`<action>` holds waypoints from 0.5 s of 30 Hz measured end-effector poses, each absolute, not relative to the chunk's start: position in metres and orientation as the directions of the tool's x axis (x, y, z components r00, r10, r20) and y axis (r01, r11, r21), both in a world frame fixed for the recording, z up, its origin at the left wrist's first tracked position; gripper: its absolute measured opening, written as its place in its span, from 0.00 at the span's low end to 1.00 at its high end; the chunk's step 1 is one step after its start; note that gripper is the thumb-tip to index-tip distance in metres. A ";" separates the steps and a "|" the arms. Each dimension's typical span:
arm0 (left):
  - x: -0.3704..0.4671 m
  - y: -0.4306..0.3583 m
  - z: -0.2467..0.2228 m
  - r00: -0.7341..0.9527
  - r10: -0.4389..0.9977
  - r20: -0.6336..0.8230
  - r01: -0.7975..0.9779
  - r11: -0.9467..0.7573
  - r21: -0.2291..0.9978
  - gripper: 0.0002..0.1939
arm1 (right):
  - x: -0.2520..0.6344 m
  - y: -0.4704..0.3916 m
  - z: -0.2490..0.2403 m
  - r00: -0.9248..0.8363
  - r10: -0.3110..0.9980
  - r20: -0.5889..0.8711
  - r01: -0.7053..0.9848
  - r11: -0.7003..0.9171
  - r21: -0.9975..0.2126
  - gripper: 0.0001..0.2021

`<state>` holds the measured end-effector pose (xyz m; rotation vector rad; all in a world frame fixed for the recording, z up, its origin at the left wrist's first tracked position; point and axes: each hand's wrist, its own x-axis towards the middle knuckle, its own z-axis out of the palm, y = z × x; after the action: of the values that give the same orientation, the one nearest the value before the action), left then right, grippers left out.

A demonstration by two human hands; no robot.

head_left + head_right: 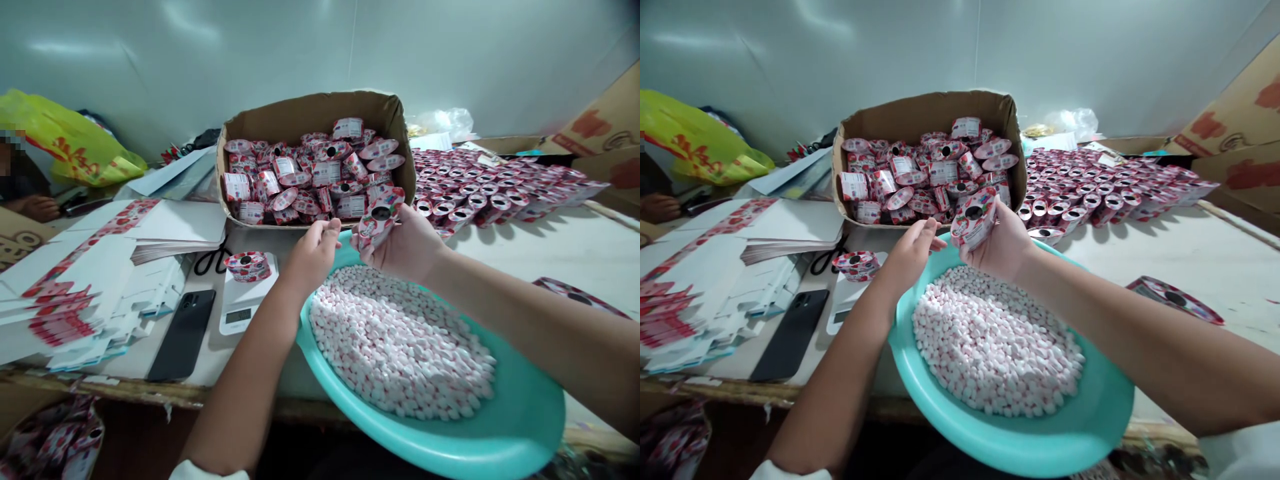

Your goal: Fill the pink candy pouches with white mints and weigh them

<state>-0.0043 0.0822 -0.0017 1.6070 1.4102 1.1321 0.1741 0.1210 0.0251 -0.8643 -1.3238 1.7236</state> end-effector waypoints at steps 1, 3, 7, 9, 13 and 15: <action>-0.004 0.082 -0.002 0.023 0.987 0.158 0.370 -0.155 0.916 0.32 | 0.175 0.121 0.026 -0.458 0.887 -0.063 -0.205 -0.174 -0.963 0.23; -0.004 0.082 -0.001 0.026 0.987 0.161 0.372 -0.159 0.914 0.31 | 0.174 0.120 0.028 -0.456 0.883 -0.111 -0.198 -0.223 -0.954 0.23; -0.004 0.081 0.001 0.033 0.985 0.172 0.386 -0.171 0.907 0.31 | 0.171 0.111 0.029 -0.381 0.925 0.012 0.377 0.167 -0.911 0.25; -0.004 0.081 0.002 0.032 0.984 0.177 0.394 -0.175 0.902 0.30 | 0.169 0.109 0.027 -0.350 0.924 0.156 0.583 0.345 -0.735 0.24; -0.004 0.080 0.002 0.045 0.984 0.172 0.392 -0.176 0.903 0.30 | 0.165 0.110 0.020 -0.306 0.952 0.000 0.512 0.164 -0.843 0.22; -0.004 0.080 0.003 0.048 0.983 0.177 0.397 -0.182 0.900 0.30 | 0.163 0.112 0.018 -0.319 0.945 -0.078 0.392 0.056 -0.918 0.21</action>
<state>-0.0038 0.0805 0.0026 1.6596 1.4062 1.1139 0.1630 0.1118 0.0182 -1.3390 -1.7662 1.2439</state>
